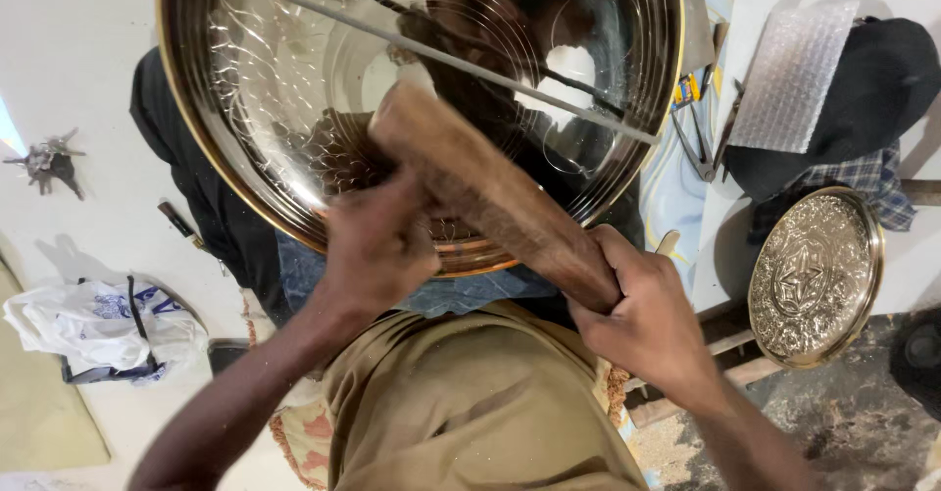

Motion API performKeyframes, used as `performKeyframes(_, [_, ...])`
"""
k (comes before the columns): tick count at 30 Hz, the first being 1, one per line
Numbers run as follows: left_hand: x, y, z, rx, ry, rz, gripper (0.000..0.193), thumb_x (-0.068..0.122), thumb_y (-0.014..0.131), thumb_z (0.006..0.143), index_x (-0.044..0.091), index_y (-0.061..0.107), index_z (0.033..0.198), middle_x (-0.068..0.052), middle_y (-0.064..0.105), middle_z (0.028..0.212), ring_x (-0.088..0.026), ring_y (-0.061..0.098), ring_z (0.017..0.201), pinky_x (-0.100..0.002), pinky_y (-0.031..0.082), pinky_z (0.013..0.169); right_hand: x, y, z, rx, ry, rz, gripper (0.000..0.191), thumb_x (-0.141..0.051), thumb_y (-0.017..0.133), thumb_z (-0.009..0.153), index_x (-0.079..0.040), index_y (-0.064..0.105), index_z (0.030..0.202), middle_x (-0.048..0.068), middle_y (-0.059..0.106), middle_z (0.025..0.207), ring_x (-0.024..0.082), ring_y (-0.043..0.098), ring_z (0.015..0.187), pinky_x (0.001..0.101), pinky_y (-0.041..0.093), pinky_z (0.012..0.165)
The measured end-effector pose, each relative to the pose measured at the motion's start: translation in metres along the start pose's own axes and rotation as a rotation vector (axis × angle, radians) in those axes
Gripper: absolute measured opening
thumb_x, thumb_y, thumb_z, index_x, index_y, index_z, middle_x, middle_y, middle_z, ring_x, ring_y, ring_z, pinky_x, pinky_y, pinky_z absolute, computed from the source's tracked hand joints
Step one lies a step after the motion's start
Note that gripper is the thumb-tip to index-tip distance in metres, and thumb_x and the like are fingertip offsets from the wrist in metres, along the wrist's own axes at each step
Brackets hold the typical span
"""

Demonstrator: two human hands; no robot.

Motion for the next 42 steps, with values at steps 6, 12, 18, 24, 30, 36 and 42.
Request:
performKeyframes(6, [0.022, 0.000, -0.014, 0.346, -0.211, -0.686, 0.035, -0.022, 0.058, 0.089, -0.004, 0.062, 0.120, -0.013, 0.072, 0.101, -0.013, 0.073, 0.096, -0.024, 0.060, 0.084, 0.007, 0.007, -0.002, 0.205, -0.071, 0.249, 0.026, -0.004, 0.081, 0.077, 0.000, 0.065, 0.097, 0.007, 0.066, 0.078, 0.012, 0.057, 0.071, 0.0274, 0.050, 0.065])
performKeyframes(12, [0.032, 0.001, -0.022, 0.510, -0.242, -0.236, 0.038, -0.023, 0.048, 0.088, -0.007, 0.064, 0.119, -0.012, 0.074, 0.100, -0.014, 0.076, 0.095, -0.024, 0.061, 0.085, -0.014, -0.007, 0.011, 0.179, -0.101, 0.162, 0.031, -0.008, 0.083, 0.076, 0.000, 0.065, 0.099, 0.009, 0.071, 0.078, 0.011, 0.063, 0.070, 0.0276, 0.052, 0.064])
performKeyframes(18, [0.037, 0.007, -0.027, 0.500, -0.222, 0.022, 0.039, -0.018, 0.048, 0.087, -0.002, 0.066, 0.117, -0.012, 0.077, 0.097, -0.015, 0.080, 0.091, -0.025, 0.061, 0.081, -0.065, -0.023, 0.028, 0.098, -0.296, 0.013, 0.041, -0.008, 0.079, 0.075, 0.000, 0.065, 0.113, 0.016, 0.074, 0.086, 0.020, 0.077, 0.081, 0.0298, 0.056, 0.068])
performKeyframes(24, [0.032, 0.013, -0.035, 0.556, -0.212, 0.063, 0.039, -0.017, 0.050, 0.088, -0.003, 0.065, 0.121, -0.013, 0.076, 0.098, -0.018, 0.080, 0.093, -0.027, 0.062, 0.080, -0.082, -0.041, 0.040, -0.078, -0.314, -0.029, 0.045, -0.011, 0.075, 0.071, -0.004, 0.065, 0.115, 0.009, 0.070, 0.071, 0.019, 0.071, 0.059, 0.0326, 0.051, 0.053])
performKeyframes(30, [0.030, 0.015, -0.041, 0.591, -0.164, 0.185, 0.029, -0.013, 0.057, 0.081, 0.000, 0.069, 0.103, -0.015, 0.066, 0.075, -0.027, 0.065, 0.060, -0.036, 0.051, 0.060, -0.124, -0.051, 0.044, -0.169, -0.461, -0.739, 0.036, -0.021, 0.073, 0.077, -0.006, 0.055, 0.105, 0.006, 0.056, 0.065, 0.023, 0.054, 0.051, 0.0391, 0.042, 0.051])
performKeyframes(36, [0.025, 0.021, -0.036, 0.468, -0.182, 0.146, 0.015, -0.009, 0.063, 0.085, 0.000, 0.065, 0.096, -0.017, 0.061, 0.075, -0.032, 0.059, 0.063, -0.035, 0.052, 0.061, -0.121, -0.040, 0.048, -0.205, -0.436, -0.523, 0.033, -0.012, 0.070, 0.078, -0.004, 0.049, 0.103, 0.006, 0.056, 0.060, 0.020, 0.049, 0.043, 0.0360, 0.038, 0.039])
performKeyframes(42, [0.029, 0.021, -0.016, 0.175, -0.062, 0.131, 0.040, -0.010, 0.060, 0.074, 0.001, 0.067, 0.112, -0.016, 0.066, 0.080, -0.033, 0.065, 0.070, -0.042, 0.053, 0.064, -0.065, -0.047, 0.037, -0.097, -0.425, -0.435, 0.032, -0.007, 0.067, 0.074, -0.003, 0.050, 0.100, 0.007, 0.055, 0.063, 0.019, 0.047, 0.039, 0.0356, 0.038, 0.040])
Point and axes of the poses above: each hand's wrist, its own z-axis towards the middle knuckle, its own y-axis out of the palm, x = y × z, the point moved 9 cm from there along z, towards the middle knuckle
